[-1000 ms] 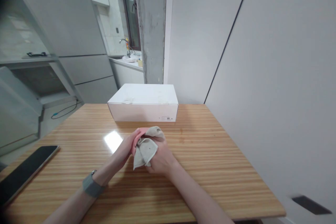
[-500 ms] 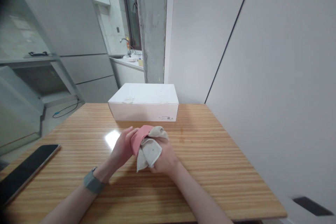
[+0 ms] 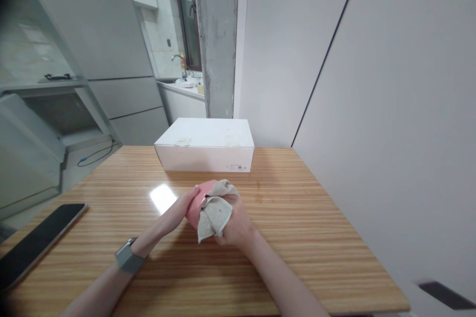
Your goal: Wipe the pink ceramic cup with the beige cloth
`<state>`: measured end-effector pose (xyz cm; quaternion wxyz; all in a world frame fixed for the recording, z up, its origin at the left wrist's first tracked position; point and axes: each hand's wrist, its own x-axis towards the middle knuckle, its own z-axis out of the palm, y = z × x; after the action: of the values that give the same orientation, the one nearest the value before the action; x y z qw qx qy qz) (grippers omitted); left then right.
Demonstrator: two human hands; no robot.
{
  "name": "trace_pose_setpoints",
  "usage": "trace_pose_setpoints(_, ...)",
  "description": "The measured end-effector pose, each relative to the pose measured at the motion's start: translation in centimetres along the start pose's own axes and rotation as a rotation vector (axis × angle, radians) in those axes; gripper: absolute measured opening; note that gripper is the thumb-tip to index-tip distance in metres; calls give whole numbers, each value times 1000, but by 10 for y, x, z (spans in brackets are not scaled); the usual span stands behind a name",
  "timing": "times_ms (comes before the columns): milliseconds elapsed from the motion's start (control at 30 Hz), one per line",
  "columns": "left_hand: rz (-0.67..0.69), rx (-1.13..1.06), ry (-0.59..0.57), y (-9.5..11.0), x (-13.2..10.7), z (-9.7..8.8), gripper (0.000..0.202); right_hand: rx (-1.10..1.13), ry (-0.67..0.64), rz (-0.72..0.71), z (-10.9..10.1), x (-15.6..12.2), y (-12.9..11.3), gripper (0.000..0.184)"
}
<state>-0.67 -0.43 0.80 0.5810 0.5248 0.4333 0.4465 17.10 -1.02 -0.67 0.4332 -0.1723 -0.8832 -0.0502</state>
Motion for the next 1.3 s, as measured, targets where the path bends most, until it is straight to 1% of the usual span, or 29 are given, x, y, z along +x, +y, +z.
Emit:
trace_pose_setpoints(100,76,52,-44,-4,-2,0,39,7,6,48,-1,-2,2,16)
trace_pose_setpoints(200,97,110,-68,-3,-6,0,45,-24,9,35,-1,-5,1,15)
trace_pose_setpoints(300,115,174,-83,1,-10,0,49,-79,63,12,0,-5,-1,19)
trace_pose_setpoints(367,135,189,-114,1,-11,1,49,-121,102,25,-1,-4,-3,22)
trace_pose_setpoints(467,129,88,-170,-3,-10,5,47,-176,140,101,-5,-2,-3,24)
trace_pose_setpoints(533,95,-55,-223,-8,-7,8,46,-201,162,158,-8,-1,-1,27)
trace_pose_setpoints(600,57,-210,-262,-10,-5,11,48,-186,163,154,-11,-1,1,28)
trace_pose_setpoints(633,45,-274,-252,-10,-5,12,48,-161,150,125,-11,-1,3,27)
trace_pose_setpoints(667,37,-327,-219,-9,-4,13,44,-128,131,89,-11,0,3,25)
trace_pose_setpoints(733,11,-401,-112,-4,-5,13,31,-71,81,28,-8,1,2,20)
trace_pose_setpoints(800,-44,-425,-36,2,-7,11,33,-57,17,-14,-5,3,-3,20)
trace_pose_setpoints(900,-134,-330,0,8,-7,8,33,-51,-30,-75,1,5,-10,22)
trace_pose_setpoints(967,-138,-216,14,9,-7,7,33,-28,-25,-82,3,5,-11,21)
trace_pose_setpoints(1100,-83,16,-34,8,-4,3,38,23,13,-35,4,3,-8,15)
trace_pose_setpoints(1167,-41,121,-35,5,-3,2,42,18,36,-17,2,2,-5,13)
trace_pose_setpoints(1233,17,179,-34,4,-3,2,45,-22,52,-6,-1,2,-4,16)
trace_pose_setpoints(1300,81,173,-71,4,-5,4,47,-75,75,18,-6,2,-4,21)
